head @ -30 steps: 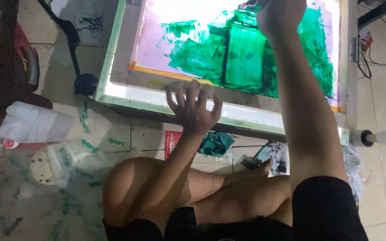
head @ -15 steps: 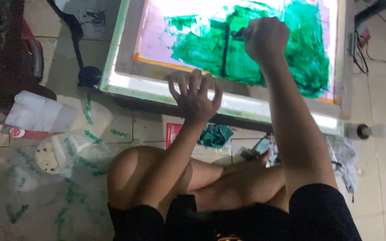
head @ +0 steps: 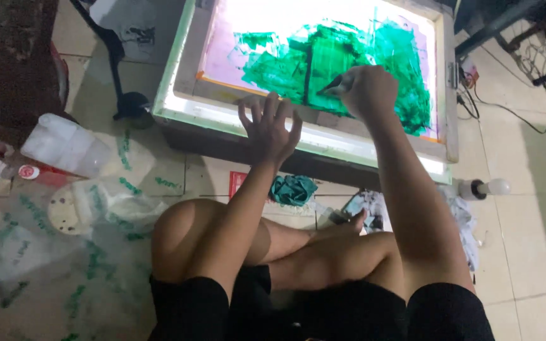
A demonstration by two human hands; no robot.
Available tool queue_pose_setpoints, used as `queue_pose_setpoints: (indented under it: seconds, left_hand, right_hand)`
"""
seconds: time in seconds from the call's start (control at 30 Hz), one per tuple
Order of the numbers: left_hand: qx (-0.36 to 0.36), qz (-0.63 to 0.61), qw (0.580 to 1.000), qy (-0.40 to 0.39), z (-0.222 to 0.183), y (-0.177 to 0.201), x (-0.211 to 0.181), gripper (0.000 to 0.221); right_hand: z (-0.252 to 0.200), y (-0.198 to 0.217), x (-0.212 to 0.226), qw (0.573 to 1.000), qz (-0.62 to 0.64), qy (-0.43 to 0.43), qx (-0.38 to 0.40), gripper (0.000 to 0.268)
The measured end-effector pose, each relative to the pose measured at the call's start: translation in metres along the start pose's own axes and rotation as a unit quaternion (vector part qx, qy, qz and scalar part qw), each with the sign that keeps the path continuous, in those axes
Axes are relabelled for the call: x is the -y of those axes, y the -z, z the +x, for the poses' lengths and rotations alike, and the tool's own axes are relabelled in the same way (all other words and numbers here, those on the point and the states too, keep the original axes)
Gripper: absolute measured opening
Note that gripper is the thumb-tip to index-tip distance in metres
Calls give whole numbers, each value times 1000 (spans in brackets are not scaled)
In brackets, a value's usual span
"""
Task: Spreading green ink on a screen printing frame to prepare for printing on plastic bags.
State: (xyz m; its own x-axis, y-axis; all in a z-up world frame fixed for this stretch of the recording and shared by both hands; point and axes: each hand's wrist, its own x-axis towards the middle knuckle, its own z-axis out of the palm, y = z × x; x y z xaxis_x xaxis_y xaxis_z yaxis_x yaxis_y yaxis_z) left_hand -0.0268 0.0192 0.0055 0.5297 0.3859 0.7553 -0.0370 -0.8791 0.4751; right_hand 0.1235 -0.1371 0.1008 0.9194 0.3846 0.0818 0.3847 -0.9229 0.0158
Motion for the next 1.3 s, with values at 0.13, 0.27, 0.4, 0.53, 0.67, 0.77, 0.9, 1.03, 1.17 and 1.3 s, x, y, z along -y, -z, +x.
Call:
queue_pose_setpoints:
  seconds: [0.13,0.27,0.4,0.53,0.67,0.77,0.9,1.03,1.17,1.3]
  left_hand:
    - [-17,30,999,-19,2,-6,0,31]
    - [-42,36,998,-29,7,-8,-3,19]
    - [-69,49,996,-26,9,-17,-2,21]
    - [-40,54,998,-4,6,-12,-5,23]
    - [-10,47,999,16,7,-16,-6,23]
    - [-3,38,999,15,4,-13,-4,30]
    - [-7,32,999,5,3,-6,-8,28]
    - [11,27,1000,8,1,-2,-8,31]
    - [-14,30,999,-1,-2,-8,-2,24]
    - [-18,42,999,-22,4,-6,-5,23]
  right_hand:
    - [55,1,-12,998,-31,-16,-50,18]
    - [131,-19,-20,986,-124,44,-101,23]
    - [174,-48,-18,988,-116,37,-99,19]
    - [162,-60,-18,996,-83,4,-36,19]
    - [134,-37,-12,998,-55,10,-6,27]
    - [104,-49,-10,996,-76,32,-45,19]
    - [43,-35,9,998,-41,31,-47,18]
    - [4,-25,16,996,-80,22,-31,27]
    - [10,-5,16,1000,9,-22,10,39]
    - [78,-4,-14,995,-76,-8,-57,24]
